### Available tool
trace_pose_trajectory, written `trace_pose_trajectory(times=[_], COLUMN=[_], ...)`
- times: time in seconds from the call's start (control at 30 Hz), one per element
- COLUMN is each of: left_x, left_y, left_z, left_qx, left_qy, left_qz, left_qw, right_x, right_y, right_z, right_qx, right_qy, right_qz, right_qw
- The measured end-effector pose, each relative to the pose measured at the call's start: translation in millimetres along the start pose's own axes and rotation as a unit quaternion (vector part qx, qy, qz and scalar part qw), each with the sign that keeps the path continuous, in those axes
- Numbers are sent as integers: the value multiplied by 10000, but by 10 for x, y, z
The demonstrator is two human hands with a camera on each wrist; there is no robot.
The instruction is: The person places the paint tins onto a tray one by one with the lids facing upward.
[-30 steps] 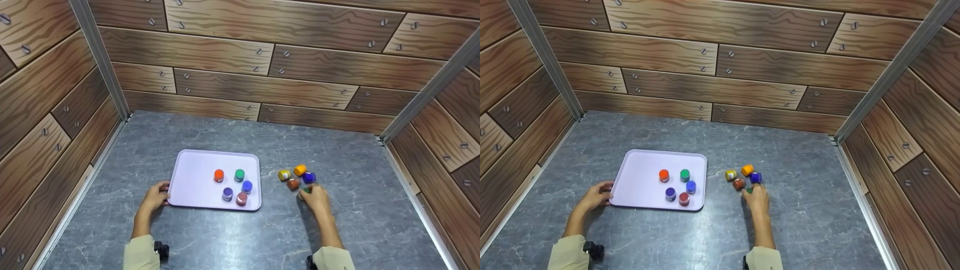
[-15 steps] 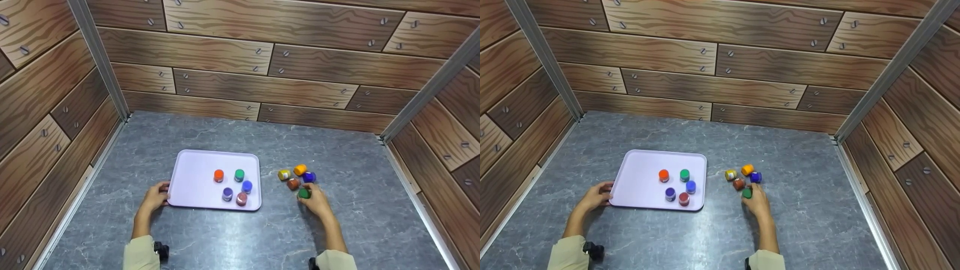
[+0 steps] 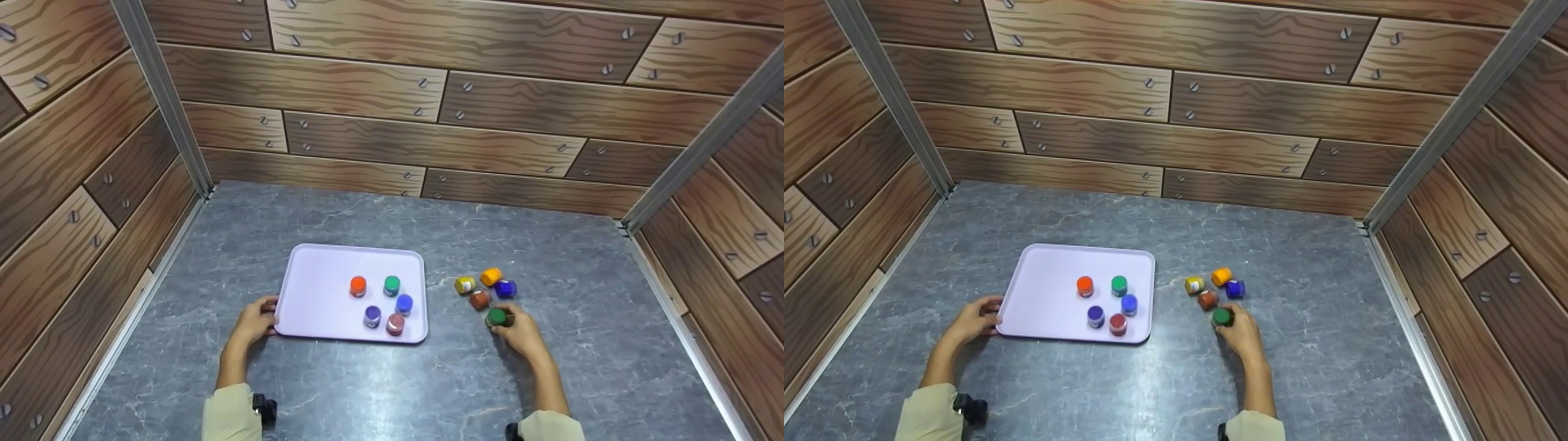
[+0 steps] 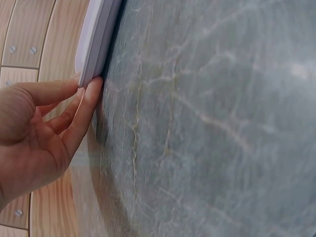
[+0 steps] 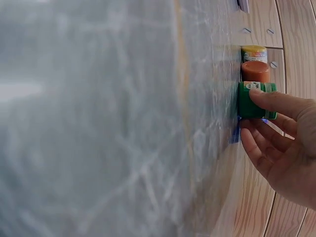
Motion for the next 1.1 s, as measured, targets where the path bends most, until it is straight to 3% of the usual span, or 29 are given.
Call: trace_pose_trajectory(times=[0.53,1.1], left_x=[-5,0], left_y=[8,3], left_z=[11,7], left_qx=[-23,6], left_qy=[-130,-21], left_qz=[-1,-10], left_qw=[9999,10000], right_x=[11,-12], right_y=[-14,22], right_z=[73,45], right_qx=[23,129], right_qy=[-185,-381], right_qz=[-123,-156], right_qw=[9998,9991])
Point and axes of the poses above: each hand's wrist, its own x-axis towards the middle knuckle, its own y-axis out of the back of the hand, z = x × y, the point moved 8 cm from there along x, towards the middle knuckle, and after that the axes turned 15 degrees about -x, right-handed, at the moved point
